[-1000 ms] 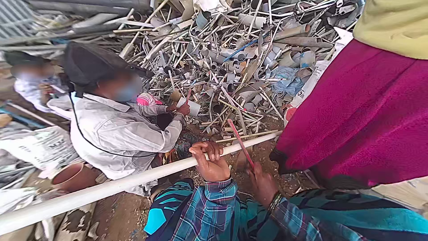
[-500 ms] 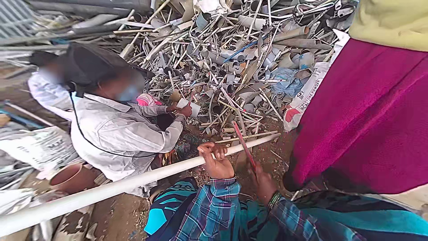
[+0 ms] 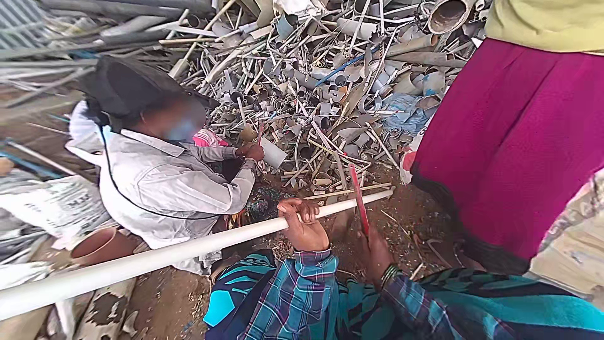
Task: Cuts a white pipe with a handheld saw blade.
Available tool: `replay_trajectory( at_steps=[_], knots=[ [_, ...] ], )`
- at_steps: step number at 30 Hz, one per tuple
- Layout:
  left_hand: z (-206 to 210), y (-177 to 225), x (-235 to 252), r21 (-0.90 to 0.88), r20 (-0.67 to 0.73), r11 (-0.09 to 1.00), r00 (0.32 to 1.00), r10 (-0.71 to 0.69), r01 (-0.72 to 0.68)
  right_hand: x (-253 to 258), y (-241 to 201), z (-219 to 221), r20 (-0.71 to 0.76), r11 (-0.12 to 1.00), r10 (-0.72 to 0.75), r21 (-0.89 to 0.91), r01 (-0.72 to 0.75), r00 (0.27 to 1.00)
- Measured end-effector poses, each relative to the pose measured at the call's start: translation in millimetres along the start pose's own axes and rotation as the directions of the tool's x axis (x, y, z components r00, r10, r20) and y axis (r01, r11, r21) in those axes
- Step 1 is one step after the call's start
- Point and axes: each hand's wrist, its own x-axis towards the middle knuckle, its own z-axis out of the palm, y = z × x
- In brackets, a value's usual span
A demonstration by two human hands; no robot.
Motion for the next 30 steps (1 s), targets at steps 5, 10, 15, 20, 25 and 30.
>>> replay_trajectory(
  at_steps=[5, 10, 15, 20, 25, 30],
  knots=[
    [-2, 2, 9, -0.020, 0.063, 0.996, 0.994, 0.085, -0.083, 15, 4, -7, 0.119, 0.988, 0.122, 0.078, -0.131, 0.985],
    [-1, 1, 6, -0.041, 0.109, 0.993, 0.987, 0.114, -0.111, -34, -24, 4, 0.040, 0.968, -0.244, -0.053, 0.246, 0.969],
    [-1, 11, 10, -0.071, 0.120, 0.993, 0.988, 0.099, -0.091, 21, 15, -2, 0.012, 0.996, 0.074, 0.050, -0.074, 0.997],
    [-4, 9, 14, -0.120, 0.230, 0.986, 0.962, 0.144, -0.119, 6, 1, -3, 0.061, 0.975, 0.042, 0.214, -0.054, 0.997],
    [-1, 15, 16, -0.123, 0.245, 0.986, 0.960, 0.136, -0.108, -18, -9, 2, -0.014, 0.964, -0.243, 0.107, 0.243, 0.970],
    [12, 25, 10, -0.096, 0.297, 0.991, 0.947, 0.121, -0.096, 49, 25, -29, 0.029, 0.788, 0.393, 0.505, -0.352, 0.919]
  ],
)
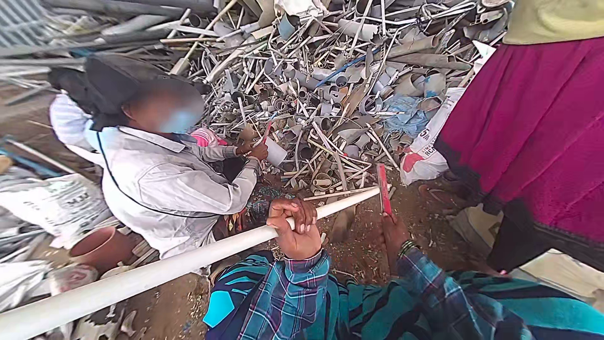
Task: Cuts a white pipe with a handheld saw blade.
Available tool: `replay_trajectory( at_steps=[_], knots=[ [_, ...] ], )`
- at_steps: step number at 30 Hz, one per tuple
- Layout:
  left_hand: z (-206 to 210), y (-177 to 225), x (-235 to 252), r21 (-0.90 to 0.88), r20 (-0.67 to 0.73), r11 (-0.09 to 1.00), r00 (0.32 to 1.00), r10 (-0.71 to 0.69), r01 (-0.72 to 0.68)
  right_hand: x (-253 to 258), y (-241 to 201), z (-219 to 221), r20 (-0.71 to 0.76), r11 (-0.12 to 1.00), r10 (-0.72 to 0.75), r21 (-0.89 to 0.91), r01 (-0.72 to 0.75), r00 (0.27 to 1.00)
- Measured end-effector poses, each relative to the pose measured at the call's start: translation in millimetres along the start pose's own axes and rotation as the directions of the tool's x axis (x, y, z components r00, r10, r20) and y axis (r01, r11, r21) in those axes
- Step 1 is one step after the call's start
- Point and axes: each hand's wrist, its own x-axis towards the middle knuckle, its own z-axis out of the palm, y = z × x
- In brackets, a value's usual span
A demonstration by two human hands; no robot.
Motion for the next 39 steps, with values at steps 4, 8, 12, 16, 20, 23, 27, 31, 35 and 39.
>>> replay_trajectory(
  at_steps=[4, 8, 12, 16, 20, 23, 27, 31, 35, 39],
  knots=[
    [9, -7, -6, 0.039, -0.043, 0.999, 0.999, -0.027, 0.029, -46, -17, 11, 0.183, 0.994, -0.086, 0.083, 0.072, 0.979],
    [-20, -24, -13, -0.040, 0.115, 0.998, 0.992, -0.042, 0.047, -87, -15, 19, 0.445, 0.927, -0.327, -0.019, 0.374, 0.834],
    [23, -1, -12, 0.039, -0.094, 0.996, 0.992, -0.081, 0.085, -21, -16, 0, 0.093, 0.981, -0.007, 0.193, -0.011, 0.996],
    [7, -10, -16, -0.003, 0.044, 0.998, 0.997, -0.063, 0.064, -22, -19, 3, 0.103, 0.966, 0.082, 0.238, -0.104, 0.991],
    [-26, -29, -19, -0.021, 0.223, 0.998, 0.974, -0.047, 0.053, -92, -17, 22, 0.433, 0.970, -0.227, 0.025, 0.240, 0.873],
    [-19, -21, -19, -0.041, 0.220, 0.997, 0.974, -0.052, 0.062, -63, -13, 15, 0.279, 0.979, -0.201, 0.078, 0.187, 0.939],
    [-10, -9, -15, -0.064, 0.211, 0.996, 0.976, -0.048, 0.062, -6, -13, 0, 0.024, 0.951, 0.131, 0.281, -0.133, 0.991],
    [-23, -16, -11, -0.006, 0.216, 1.000, 0.976, -0.009, 0.010, -75, -15, 22, 0.324, 0.991, -0.133, 0.071, 0.116, 0.937],
    [-32, -11, -2, 0.069, 0.257, 0.996, 0.966, 0.033, -0.052, -75, -9, 20, 0.439, 0.962, -0.203, -0.075, 0.261, 0.875],
    [-29, 2, 5, -0.009, 0.267, 1.000, 0.964, -0.002, 0.004, -21, -13, 10, 0.150, 0.984, 0.105, 0.130, -0.125, 0.983]
  ],
)
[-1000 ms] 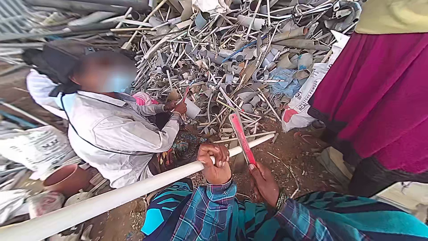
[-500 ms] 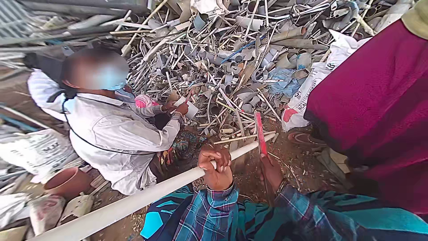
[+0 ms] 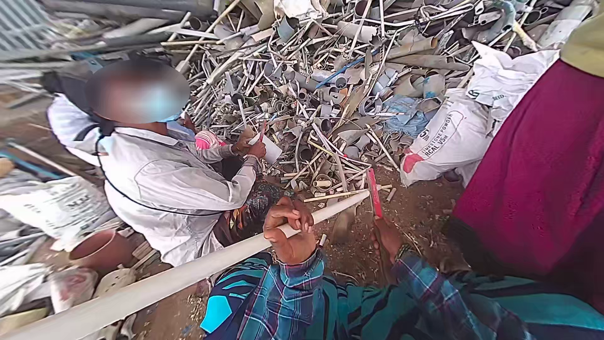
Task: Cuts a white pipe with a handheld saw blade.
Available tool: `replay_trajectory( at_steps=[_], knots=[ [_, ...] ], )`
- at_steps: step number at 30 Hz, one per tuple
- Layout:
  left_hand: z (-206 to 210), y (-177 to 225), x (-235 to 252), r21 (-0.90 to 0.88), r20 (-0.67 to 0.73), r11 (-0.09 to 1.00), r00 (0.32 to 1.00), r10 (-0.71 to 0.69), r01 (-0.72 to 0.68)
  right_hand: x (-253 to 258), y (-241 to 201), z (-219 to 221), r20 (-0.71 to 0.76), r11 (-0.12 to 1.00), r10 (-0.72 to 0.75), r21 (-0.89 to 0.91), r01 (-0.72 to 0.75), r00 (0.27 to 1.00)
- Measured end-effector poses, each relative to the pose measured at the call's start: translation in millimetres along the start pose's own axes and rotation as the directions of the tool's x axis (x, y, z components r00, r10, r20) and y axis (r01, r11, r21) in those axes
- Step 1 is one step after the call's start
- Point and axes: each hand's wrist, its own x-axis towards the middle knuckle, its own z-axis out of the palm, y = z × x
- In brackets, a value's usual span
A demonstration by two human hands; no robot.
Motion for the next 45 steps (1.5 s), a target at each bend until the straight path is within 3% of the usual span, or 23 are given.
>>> replay_trajectory(
  at_steps=[3, 5, 7, 9, 11, 13, 14, 16, 18, 20, 22, 26, 28, 30, 32, 33, 34, 35, 38, 40, 42, 43, 45],
  knots=[
    [-8, -4, 0, -0.047, -0.036, 0.999, 0.999, -0.012, 0.010, -26, -6, 11, 0.094, 0.999, -0.034, -0.022, 0.036, 0.995],
    [-11, -9, 0, -0.052, -0.061, 0.999, 0.998, -0.012, 0.009, -58, 2, 24, 0.303, 0.962, -0.160, -0.167, 0.218, 0.939],
    [-13, -10, -1, -0.057, -0.054, 0.998, 0.998, -0.019, 0.015, -71, 7, 28, 0.407, 0.888, -0.241, -0.273, 0.369, 0.881],
    [-12, -5, 1, -0.069, -0.035, 0.997, 0.999, -0.021, 0.019, -55, 5, 22, 0.336, 0.892, -0.255, -0.281, 0.355, 0.907],
    [-8, 0, 2, -0.085, -0.026, 0.996, 0.999, -0.018, 0.016, -24, -2, 10, 0.127, 0.975, -0.129, -0.167, 0.150, 0.983],
    [-6, 4, 2, -0.086, -0.001, 0.996, 1.000, -0.012, 0.012, 4, -5, -1, -0.032, 0.996, -0.022, -0.083, 0.019, 0.999],
    [-5, 3, 1, -0.080, 0.007, 0.997, 1.000, -0.009, 0.009, 6, -5, -2, -0.046, 0.997, -0.003, -0.077, -0.001, 0.999],
    [-7, -2, 0, -0.036, 0.011, 0.999, 1.000, -0.002, 0.002, -15, -3, 10, 0.076, 0.987, -0.043, -0.153, 0.054, 0.996],
    [-11, -9, -3, 0.019, 0.010, 1.000, 1.000, 0.012, -0.012, -51, 6, 26, 0.277, 0.947, -0.149, -0.237, 0.217, 0.949],
    [-11, -11, -5, 0.068, 0.017, 0.997, 1.000, 0.022, -0.024, -66, 13, 32, 0.375, 0.887, -0.215, -0.311, 0.341, 0.902],
    [-6, -7, -5, 0.065, 0.015, 0.998, 1.000, 0.019, -0.020, -46, 16, 24, 0.299, 0.855, -0.251, -0.377, 0.356, 0.921],
    [3, 4, -2, -0.014, -0.007, 1.000, 1.000, 0.004, -0.004, 19, 13, -1, -0.025, 0.896, -0.124, -0.433, 0.101, 0.992],
    [3, 1, -1, -0.004, -0.045, 1.000, 0.999, 0.004, -0.004, 10, 7, 2, 0.018, 0.794, -0.210, -0.580, 0.181, 0.978],
    [0, -8, -3, 0.030, -0.098, 1.000, 0.995, 0.012, -0.009, -35, 10, 24, 0.176, 0.584, -0.468, -0.674, 0.452, 0.866],
    [1, -14, -7, 0.039, -0.135, 0.999, 0.991, -0.003, 0.008, -63, 34, 45, 0.234, 0.266, -0.809, -0.673, 0.690, 0.540],
    [3, -15, -8, 0.027, -0.152, 0.999, 0.988, -0.015, 0.019, -65, 41, 50, 0.227, 0.166, -0.880, -0.677, 0.718, 0.417],
    [4, -15, -8, 0.002, -0.174, 1.000, 0.984, -0.030, 0.031, -62, 44, 49, 0.218, 0.132, -0.901, -0.684, 0.717, 0.374],
    [5, -15, -8, -0.025, -0.207, 0.999, 0.977, -0.047, 0.043, -54, 44, 45, 0.205, 0.142, -0.897, -0.707, 0.693, 0.393],
    [-1, -14, -2, -0.067, -0.324, 0.997, 0.944, -0.065, 0.045, -30, 20, 22, 0.128, 0.424, -0.630, -0.769, 0.478, 0.766],
    [-8, -11, 4, -0.040, -0.310, 0.999, 0.950, -0.031, 0.020, -1, 3, 5, 0.050, 0.564, -0.336, -0.789, 0.244, 0.940],
    [-8, -9, 6, -0.005, -0.258, 1.000, 0.966, -0.005, 0.004, 17, -3, -6, 0.024, 0.612, -0.176, -0.780, 0.129, 0.984],
    [-7, -10, 6, 0.010, -0.230, 1.000, 0.973, 0.004, -0.001, 12, -5, -3, 0.051, 0.605, -0.177, -0.782, 0.150, 0.983],
    [-5, -16, 3, 0.024, -0.186, 1.000, 0.983, 0.008, -0.004, -22, -3, 15, 0.193, 0.530, -0.358, -0.764, 0.369, 0.914]
  ],
)
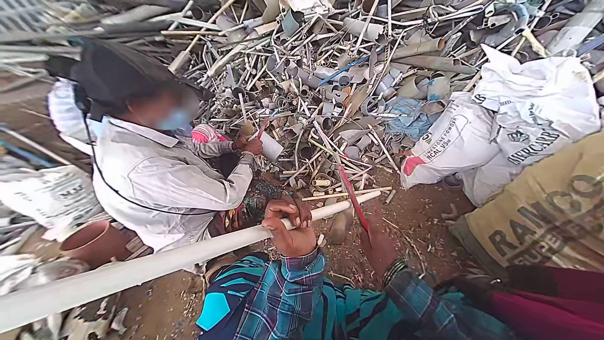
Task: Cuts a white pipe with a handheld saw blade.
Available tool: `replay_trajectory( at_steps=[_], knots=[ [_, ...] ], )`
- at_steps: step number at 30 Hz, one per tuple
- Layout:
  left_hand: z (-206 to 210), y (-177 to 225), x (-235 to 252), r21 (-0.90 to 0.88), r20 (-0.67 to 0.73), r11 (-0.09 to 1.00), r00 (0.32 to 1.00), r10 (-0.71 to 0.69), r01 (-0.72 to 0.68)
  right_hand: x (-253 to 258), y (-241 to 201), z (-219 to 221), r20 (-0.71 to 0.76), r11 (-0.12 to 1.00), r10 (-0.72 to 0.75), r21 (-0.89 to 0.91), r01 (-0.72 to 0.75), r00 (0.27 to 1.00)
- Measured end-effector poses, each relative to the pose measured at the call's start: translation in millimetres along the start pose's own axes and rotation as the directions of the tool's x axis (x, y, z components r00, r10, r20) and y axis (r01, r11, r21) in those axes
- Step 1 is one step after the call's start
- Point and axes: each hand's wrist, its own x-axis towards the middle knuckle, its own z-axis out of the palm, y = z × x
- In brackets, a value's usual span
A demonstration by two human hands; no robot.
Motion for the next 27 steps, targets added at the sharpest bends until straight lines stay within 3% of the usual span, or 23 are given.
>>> replay_trajectory(
  at_steps=[2, 4, 5, 7, 9, 11, 12, 14, 16, 17, 18, 20, 23, 25, 27],
  knots=[
    [-2, -6, -7, 0.015, 0.045, 1.000, 0.999, -0.008, 0.007, -31, -13, 22, -0.228, 0.943, -0.329, -0.037, 0.329, 0.916],
    [0, -5, -8, 0.031, 0.089, 1.000, 0.996, -0.006, 0.004, -36, -11, 31, -0.323, 0.913, -0.399, -0.049, 0.406, 0.858],
    [3, -3, -8, 0.032, 0.084, 0.999, 0.996, -0.005, 0.002, -29, -3, 30, -0.293, 0.939, -0.337, -0.029, 0.344, 0.895],
    [15, 6, -4, 0.070, 0.015, 0.997, 1.000, 0.013, -0.014, 0, 18, 13, -0.082, 0.997, -0.029, 0.062, 0.034, 0.996],
    [32, 17, 2, 0.151, -0.062, 0.988, 0.997, 0.038, -0.028, 36, 44, 2, 0.035, 0.968, 0.223, 0.113, -0.226, 0.974],
    [17, 11, 0, 0.064, 0.027, 0.998, 1.000, 0.016, -0.017, 51, 54, -1, 0.049, 0.943, 0.294, 0.149, -0.298, 0.955],
    [8, 6, -1, 0.035, 0.074, 0.999, 0.997, 0.007, -0.010, 48, 50, 3, 0.041, 0.948, 0.249, 0.195, -0.252, 0.968],
    [0, -2, -3, 0.026, 0.123, 1.000, 0.992, -0.002, -0.001, 19, 24, 8, 0.032, 0.969, 0.004, 0.246, -0.012, 0.999],
    [-1, -7, -7, 0.034, 0.144, 0.999, 0.990, -0.011, 0.006, -13, 4, 17, -0.064, 0.923, -0.276, 0.259, 0.283, 0.959],
    [1, -7, -8, 0.035, 0.150, 0.999, 0.989, -0.016, 0.011, -19, 3, 20, -0.106, 0.903, -0.322, 0.264, 0.339, 0.941],
    [4, -5, -9, 0.033, 0.153, 0.999, 0.988, -0.023, 0.018, -16, 8, 20, -0.108, 0.909, -0.292, 0.276, 0.311, 0.950],
    [10, 2, -9, 0.010, 0.157, 1.000, 0.987, -0.027, 0.026, 8, 30, 10, -0.025, 0.937, -0.056, 0.345, 0.061, 0.998],
    [14, 14, -5, -0.073, 0.206, 0.995, 0.978, -0.046, 0.062, 54, 72, -3, 0.016, 0.813, 0.349, 0.491, -0.312, 0.937],
    [16, 19, -3, -0.107, 0.255, 0.992, 0.966, -0.041, 0.071, 58, 72, -5, 0.017, 0.755, 0.415, 0.552, -0.355, 0.909],
    [21, 22, 0, -0.054, 0.278, 0.998, 0.960, -0.019, 0.036, 31, 35, -6, 0.078, 0.770, 0.285, 0.574, -0.277, 0.955]
  ],
)
